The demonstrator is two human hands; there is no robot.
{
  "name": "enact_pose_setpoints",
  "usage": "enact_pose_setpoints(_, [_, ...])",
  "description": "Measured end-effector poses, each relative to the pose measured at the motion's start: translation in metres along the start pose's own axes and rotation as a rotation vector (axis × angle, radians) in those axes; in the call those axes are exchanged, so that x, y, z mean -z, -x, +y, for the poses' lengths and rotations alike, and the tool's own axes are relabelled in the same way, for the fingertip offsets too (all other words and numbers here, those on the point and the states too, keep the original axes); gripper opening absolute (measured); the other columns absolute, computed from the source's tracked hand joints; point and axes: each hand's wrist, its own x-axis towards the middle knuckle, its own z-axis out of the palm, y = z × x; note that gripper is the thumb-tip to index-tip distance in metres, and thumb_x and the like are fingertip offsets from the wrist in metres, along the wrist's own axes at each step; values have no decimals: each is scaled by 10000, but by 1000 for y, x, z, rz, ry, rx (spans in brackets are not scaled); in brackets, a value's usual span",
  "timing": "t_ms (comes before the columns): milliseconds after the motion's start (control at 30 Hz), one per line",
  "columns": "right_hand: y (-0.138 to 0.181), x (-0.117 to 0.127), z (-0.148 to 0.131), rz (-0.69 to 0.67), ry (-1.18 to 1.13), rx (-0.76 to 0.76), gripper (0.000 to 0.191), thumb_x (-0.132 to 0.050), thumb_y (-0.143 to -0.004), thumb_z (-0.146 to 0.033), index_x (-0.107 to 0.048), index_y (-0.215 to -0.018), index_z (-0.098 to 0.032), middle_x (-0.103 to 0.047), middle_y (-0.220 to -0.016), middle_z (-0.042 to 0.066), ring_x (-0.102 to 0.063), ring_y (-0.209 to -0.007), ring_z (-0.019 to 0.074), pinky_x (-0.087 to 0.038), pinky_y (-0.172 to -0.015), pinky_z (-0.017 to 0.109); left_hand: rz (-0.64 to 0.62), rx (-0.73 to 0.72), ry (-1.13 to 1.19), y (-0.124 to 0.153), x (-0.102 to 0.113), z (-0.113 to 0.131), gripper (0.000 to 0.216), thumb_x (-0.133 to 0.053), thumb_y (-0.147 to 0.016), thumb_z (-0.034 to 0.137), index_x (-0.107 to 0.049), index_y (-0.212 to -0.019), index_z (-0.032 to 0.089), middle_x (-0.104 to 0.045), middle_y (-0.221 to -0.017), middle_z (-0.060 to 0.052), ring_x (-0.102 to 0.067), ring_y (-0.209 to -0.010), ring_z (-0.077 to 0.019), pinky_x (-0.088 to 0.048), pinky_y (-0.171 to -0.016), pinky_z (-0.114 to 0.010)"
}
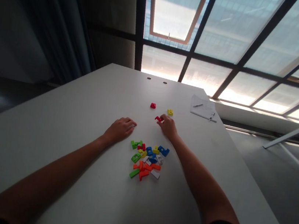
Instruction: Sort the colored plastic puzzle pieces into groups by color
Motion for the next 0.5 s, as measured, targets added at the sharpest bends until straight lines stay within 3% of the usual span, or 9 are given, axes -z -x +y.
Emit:
enact_pose_setpoints(100, [-23,-13,-7,29,69,-48,170,-849,-1007,-163,-772,-1146,-224,-844,-1151,104,-775,-986,286,-631,-990,448,-16,6,2,0,1,1,328,-636,-1122,244,-850,-1370,270,-829,-1417,-118,-753,-1326,-333,-604,-1168,-501])
enact_pose_setpoints(233, [-40,-26,-12,-28,166,-157,135,-777,-1087,-245,-812,-1215,-223,-841,-1271,138,-767,-1126,328,-614,-1051,474,-18,3,12,0,2,1,321,-658,-1113,243,-849,-1370,269,-831,-1407,-121,-755,-1325,-337,-610,-1156,-506])
enact_pose_setpoints(500, [-65,-30,-12,-121,327,-221,429,-593,-1183,-226,-771,-1573,-241,-745,-1611,180,-735,-1394,346,-570,-1166,435,-10,5,32,1,0,0,311,-664,-1113,251,-846,-1364,271,-830,-1402,-121,-750,-1322,-337,-608,-1152,-509])
